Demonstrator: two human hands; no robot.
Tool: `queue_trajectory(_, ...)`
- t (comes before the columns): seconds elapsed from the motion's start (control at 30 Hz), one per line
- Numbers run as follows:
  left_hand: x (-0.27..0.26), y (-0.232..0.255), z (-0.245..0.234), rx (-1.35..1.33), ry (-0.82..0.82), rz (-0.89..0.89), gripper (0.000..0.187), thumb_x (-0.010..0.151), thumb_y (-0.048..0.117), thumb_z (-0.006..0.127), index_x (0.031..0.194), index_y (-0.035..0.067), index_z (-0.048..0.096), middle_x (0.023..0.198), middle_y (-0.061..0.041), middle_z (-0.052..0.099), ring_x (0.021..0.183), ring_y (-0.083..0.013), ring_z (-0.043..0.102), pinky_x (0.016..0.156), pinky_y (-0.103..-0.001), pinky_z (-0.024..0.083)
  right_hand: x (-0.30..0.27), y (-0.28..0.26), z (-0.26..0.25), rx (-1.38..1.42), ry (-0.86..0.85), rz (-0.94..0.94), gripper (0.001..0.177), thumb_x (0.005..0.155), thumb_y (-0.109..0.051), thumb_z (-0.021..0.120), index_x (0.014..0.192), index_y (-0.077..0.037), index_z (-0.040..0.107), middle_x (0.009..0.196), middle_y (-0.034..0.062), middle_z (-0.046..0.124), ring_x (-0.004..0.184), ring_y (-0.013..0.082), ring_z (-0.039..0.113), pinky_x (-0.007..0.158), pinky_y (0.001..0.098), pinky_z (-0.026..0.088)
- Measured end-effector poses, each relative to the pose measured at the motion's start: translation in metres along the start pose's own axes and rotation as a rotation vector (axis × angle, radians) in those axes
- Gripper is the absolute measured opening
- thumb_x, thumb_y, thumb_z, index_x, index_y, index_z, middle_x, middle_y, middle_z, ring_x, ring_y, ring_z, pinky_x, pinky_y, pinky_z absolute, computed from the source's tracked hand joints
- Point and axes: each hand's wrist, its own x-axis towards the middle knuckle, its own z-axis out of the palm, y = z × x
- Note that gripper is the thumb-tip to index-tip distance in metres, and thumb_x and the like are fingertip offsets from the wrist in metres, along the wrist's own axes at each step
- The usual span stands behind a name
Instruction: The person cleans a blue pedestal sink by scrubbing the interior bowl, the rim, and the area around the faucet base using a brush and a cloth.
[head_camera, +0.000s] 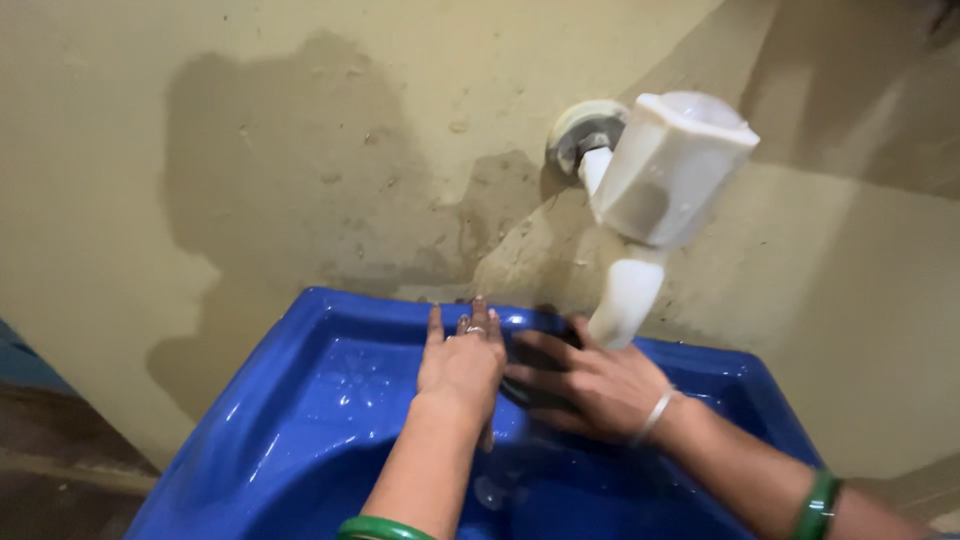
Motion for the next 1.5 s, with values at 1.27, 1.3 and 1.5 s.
queue_trajectory(1.27,-0.006,0.077,-0.002,0.050,-0.065,0.204,0.135,0.067,0.065,0.089,0.162,0.002,0.017,0.171,-0.017,0.007,0.158,-0.0277,0.013,0.124,-0.064,0.009,-0.087,0.016,-0.079,-0.372,-0.837,0.592,0.056,0.088,-0.050,0.071,0.140,-0.034,0.057,0.147,-0.0012,0.043,0.138,0.0305,0.036,0.099,0.0518,0.044)
queue_trajectory(1.3,0.006,0.085,0.002,0.093,-0.053,0.264,0.132,0.066,0.061,0.091,0.163,0.004,0.022,0.171,-0.013,0.013,0.157,-0.0265,0.018,0.123,-0.062,0.012,-0.082,0.017,-0.077,-0.374,-0.841,0.605,0.057,0.088,-0.049,0.071,0.140,-0.032,0.057,0.147,-0.0019,0.043,0.138,0.0306,0.036,0.097,0.0512,0.045)
queue_trajectory(1.5,0.048,0.122,0.055,-0.085,0.223,0.365,0.038,0.097,0.018,0.059,0.134,0.013,0.065,0.145,-0.003,0.058,0.143,-0.0219,0.045,0.122,-0.059,0.021,-0.083,0.000,-0.105,-0.201,-1.029,0.600,0.072,0.081,-0.048,0.080,0.146,-0.037,0.052,0.156,-0.0007,0.035,0.143,0.0323,0.032,0.102,0.0509,0.046)
